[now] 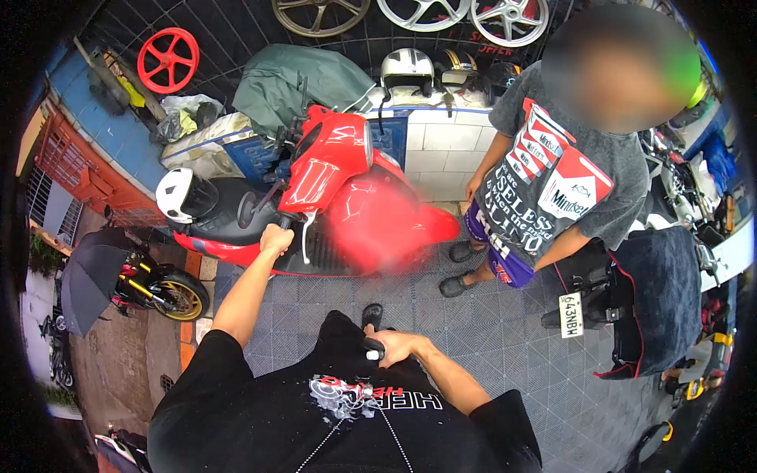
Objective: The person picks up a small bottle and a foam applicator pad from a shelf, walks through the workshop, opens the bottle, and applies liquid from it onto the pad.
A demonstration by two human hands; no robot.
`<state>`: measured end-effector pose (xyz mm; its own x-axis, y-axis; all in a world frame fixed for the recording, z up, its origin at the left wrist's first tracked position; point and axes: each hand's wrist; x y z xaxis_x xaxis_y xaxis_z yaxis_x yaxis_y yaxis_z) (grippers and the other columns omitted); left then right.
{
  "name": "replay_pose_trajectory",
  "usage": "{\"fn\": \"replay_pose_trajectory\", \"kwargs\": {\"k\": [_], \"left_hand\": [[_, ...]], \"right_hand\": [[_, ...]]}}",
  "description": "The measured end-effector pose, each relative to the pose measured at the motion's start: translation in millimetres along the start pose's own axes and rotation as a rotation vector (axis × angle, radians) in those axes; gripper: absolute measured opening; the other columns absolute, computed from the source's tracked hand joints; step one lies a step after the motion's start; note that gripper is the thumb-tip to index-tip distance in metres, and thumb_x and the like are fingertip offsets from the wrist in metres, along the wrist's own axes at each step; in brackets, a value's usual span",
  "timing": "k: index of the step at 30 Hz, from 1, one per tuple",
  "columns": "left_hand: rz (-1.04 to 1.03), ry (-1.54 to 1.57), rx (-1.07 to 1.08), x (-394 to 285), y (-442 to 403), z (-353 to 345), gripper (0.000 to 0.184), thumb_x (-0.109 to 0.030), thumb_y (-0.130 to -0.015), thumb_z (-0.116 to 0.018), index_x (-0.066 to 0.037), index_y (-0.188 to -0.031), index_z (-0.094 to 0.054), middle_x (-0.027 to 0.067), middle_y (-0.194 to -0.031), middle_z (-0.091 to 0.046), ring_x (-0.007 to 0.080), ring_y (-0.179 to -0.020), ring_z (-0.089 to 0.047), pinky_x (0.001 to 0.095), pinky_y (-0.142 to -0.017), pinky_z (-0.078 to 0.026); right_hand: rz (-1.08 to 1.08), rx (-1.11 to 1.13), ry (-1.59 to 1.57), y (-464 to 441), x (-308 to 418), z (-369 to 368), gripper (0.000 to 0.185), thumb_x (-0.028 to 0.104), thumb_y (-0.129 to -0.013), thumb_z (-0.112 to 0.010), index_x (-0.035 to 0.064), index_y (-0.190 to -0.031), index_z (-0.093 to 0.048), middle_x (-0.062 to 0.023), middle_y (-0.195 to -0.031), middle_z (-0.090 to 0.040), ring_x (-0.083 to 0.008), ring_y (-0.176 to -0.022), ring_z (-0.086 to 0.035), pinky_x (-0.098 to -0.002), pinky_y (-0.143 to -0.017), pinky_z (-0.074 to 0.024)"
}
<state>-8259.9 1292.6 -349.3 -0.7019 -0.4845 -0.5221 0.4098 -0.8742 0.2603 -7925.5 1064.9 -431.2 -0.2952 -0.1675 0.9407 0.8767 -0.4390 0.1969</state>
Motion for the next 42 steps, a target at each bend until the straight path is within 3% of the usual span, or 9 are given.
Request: {"fn": "replay_pose_trajectory", "kwargs": {"k": [12,14,19,22,26,29,32,34,42], "left_hand": [[0.009,-0.019,-0.022,-0.1,-1.9,-0.6,0.028,-0.023,-0.075,-0.063,0.004,-0.072,-0.072,0.0161,-0.065,-0.070,0.0260,-0.058,-0.070,0.0388,-0.061,-0.056],[0.019,-0.036,-0.012,-2.6,-0.8,0.6,0.028,-0.023,-0.075,-0.063,0.004,-0.072,-0.072,0.0162,-0.065,-0.070,0.0262,-0.058,-0.070,0.0386,-0.061,-0.056],[0.022,-0.047,-0.020,1.6,-5.7,-2.1,0.027,-0.022,-0.075,-0.064,0.003,-0.072,-0.072,0.0165,-0.065,-0.070,0.0276,-0.061,-0.071,0.0393,-0.063,-0.056],[-0.015,-0.033,-0.046,5.6,-8.6,-5.4,0.025,-0.019,-0.074,-0.060,0.002,-0.066,-0.069,0.0122,-0.059,-0.066,0.0229,-0.050,-0.065,0.0360,-0.054,-0.053],[-0.020,-0.040,-0.069,9.4,-10.3,-6.8,0.025,-0.020,-0.074,-0.060,0.002,-0.067,-0.070,0.0125,-0.060,-0.067,0.0232,-0.051,-0.066,0.0364,-0.055,-0.054],[0.068,-0.053,-0.006,1.7,-6.7,0.1,0.030,-0.023,-0.074,-0.065,0.002,-0.087,-0.075,0.0217,-0.086,-0.074,0.0339,-0.085,-0.074,0.0428,-0.080,-0.057],[0.027,-0.054,-0.030,9.7,-11.8,-4.9,0.032,-0.024,-0.075,-0.066,0.002,-0.091,-0.075,0.0238,-0.093,-0.073,0.0364,-0.093,-0.073,0.0441,-0.085,-0.056],[0.032,-0.055,-0.027,12.7,-15.0,-5.9,0.033,-0.025,-0.075,-0.066,0.002,-0.092,-0.076,0.0245,-0.096,-0.073,0.0372,-0.096,-0.072,0.0446,-0.087,-0.055],[0.054,-0.051,0.029,2.7,-8.0,4.0,0.033,-0.025,-0.075,-0.066,0.001,-0.093,-0.076,0.0247,-0.093,-0.073,0.0372,-0.093,-0.072,0.0440,-0.085,-0.055]], "right_hand": [[-0.114,0.148,0.056,-12.5,23.6,16.1,0.044,0.020,-0.067,-0.078,0.0031,-0.103,-0.060,-0.0152,-0.088,-0.066,-0.0330,-0.086,-0.065,-0.0443,-0.077,-0.0498],[-0.097,0.131,0.118,-13.3,27.5,20.2,0.042,0.020,-0.068,-0.079,0.0035,-0.101,-0.060,-0.0096,-0.086,-0.067,-0.0226,-0.078,-0.064,-0.0386,-0.069,-0.0505],[-0.098,0.093,0.237,-12.2,37.7,17.1,0.041,0.019,-0.065,-0.078,0.0050,-0.099,-0.060,-0.0154,-0.086,-0.067,-0.0346,-0.082,-0.066,-0.0451,-0.072,-0.0503],[-0.092,0.068,0.211,-12.6,28.2,14.0,0.040,0.018,-0.064,-0.079,0.0045,-0.097,-0.059,-0.0153,-0.085,-0.067,-0.0331,-0.082,-0.065,-0.0442,-0.072,-0.0499],[-0.081,0.116,0.094,-12.3,23.7,19.1,0.039,0.016,-0.063,-0.079,0.0035,-0.094,-0.058,-0.0130,-0.084,-0.065,-0.0285,-0.082,-0.064,-0.0421,-0.072,-0.0493],[-0.020,0.062,0.029,-14.7,13.3,14.9,0.040,0.014,-0.063,-0.079,0.0031,-0.095,-0.057,-0.0114,-0.084,-0.064,-0.0285,-0.083,-0.063,-0.0412,-0.073,-0.0485],[-0.038,0.011,-0.045,-10.9,5.0,7.5,0.040,0.014,-0.063,-0.078,0.0030,-0.095,-0.057,-0.0108,-0.081,-0.063,-0.0269,-0.081,-0.063,-0.0402,-0.071,-0.0485],[-0.068,-0.010,-0.052,-12.4,2.6,6.1,0.045,0.012,-0.062,-0.078,0.0031,-0.103,-0.062,-0.0078,-0.087,-0.066,-0.0214,-0.082,-0.063,-0.0371,-0.074,-0.0499],[-0.082,-0.149,-0.021,-14.3,4.7,-1.3,0.047,0.013,-0.060,-0.078,0.0032,-0.103,-0.062,-0.0094,-0.087,-0.066,-0.0244,-0.082,-0.064,-0.0387,-0.074,-0.0502]]}}
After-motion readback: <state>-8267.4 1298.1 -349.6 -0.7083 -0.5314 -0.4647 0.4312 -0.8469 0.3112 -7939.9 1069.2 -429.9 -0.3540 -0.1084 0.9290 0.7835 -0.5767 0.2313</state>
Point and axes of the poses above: each hand's wrist, its own y-axis away from the middle knuckle, its own z-axis out of the back of the hand, x = y × z
